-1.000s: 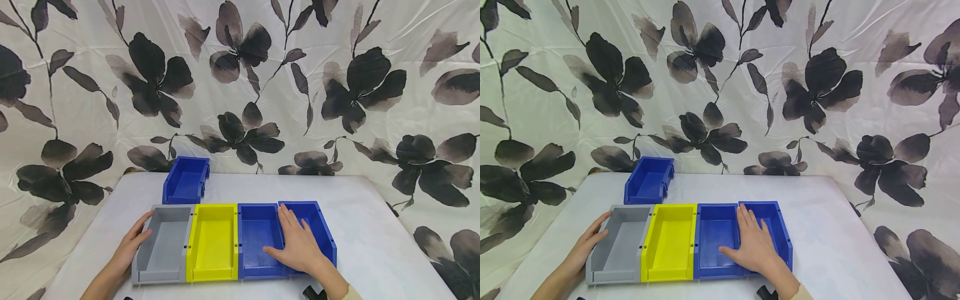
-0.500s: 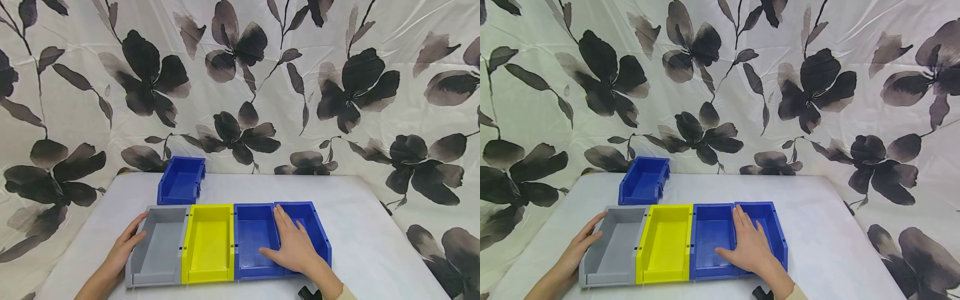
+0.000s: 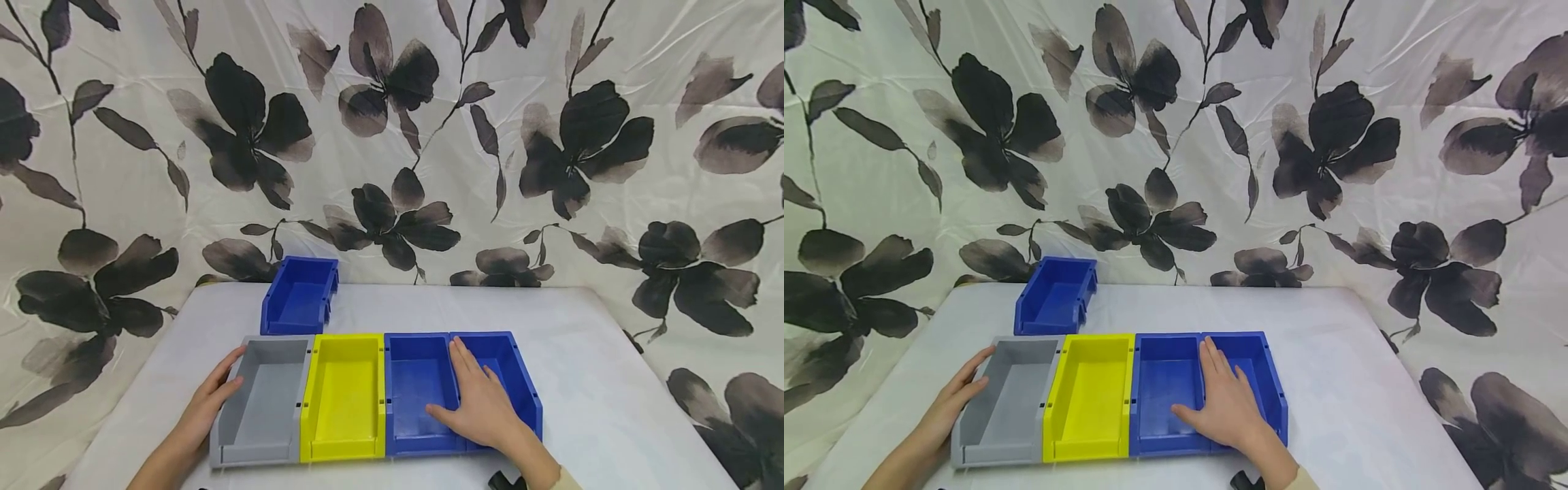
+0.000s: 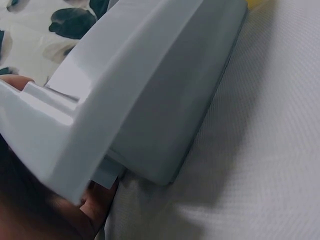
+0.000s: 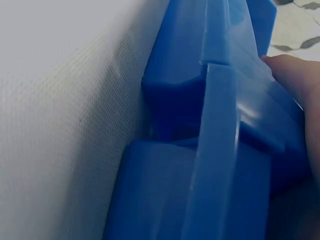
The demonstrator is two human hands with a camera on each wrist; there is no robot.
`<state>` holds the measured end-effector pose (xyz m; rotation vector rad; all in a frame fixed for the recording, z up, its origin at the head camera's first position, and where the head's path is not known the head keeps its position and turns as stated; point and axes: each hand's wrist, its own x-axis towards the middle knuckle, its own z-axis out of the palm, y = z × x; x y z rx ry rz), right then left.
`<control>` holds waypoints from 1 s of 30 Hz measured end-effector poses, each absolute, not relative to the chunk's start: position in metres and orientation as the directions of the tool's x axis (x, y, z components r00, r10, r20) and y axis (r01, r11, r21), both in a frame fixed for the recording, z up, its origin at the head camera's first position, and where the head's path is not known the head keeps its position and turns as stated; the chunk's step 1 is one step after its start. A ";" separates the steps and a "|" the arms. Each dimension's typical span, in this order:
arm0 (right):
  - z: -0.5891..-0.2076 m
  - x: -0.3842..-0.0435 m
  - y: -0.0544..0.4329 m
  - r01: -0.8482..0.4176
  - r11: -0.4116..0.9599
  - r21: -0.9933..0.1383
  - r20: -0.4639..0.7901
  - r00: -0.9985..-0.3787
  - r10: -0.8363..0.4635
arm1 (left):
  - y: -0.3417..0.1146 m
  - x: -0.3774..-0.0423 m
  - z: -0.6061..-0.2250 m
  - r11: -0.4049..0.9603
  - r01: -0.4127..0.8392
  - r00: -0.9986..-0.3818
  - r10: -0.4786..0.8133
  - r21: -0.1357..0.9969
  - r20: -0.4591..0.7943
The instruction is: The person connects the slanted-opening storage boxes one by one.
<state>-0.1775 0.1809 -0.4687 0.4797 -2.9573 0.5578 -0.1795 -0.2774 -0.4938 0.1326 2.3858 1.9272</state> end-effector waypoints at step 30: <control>-0.469 -0.175 0.178 -0.306 0.894 -0.328 0.166 -0.950 -0.264 | -0.278 -0.180 -0.495 0.211 0.021 -0.994 0.113 0.977 -0.003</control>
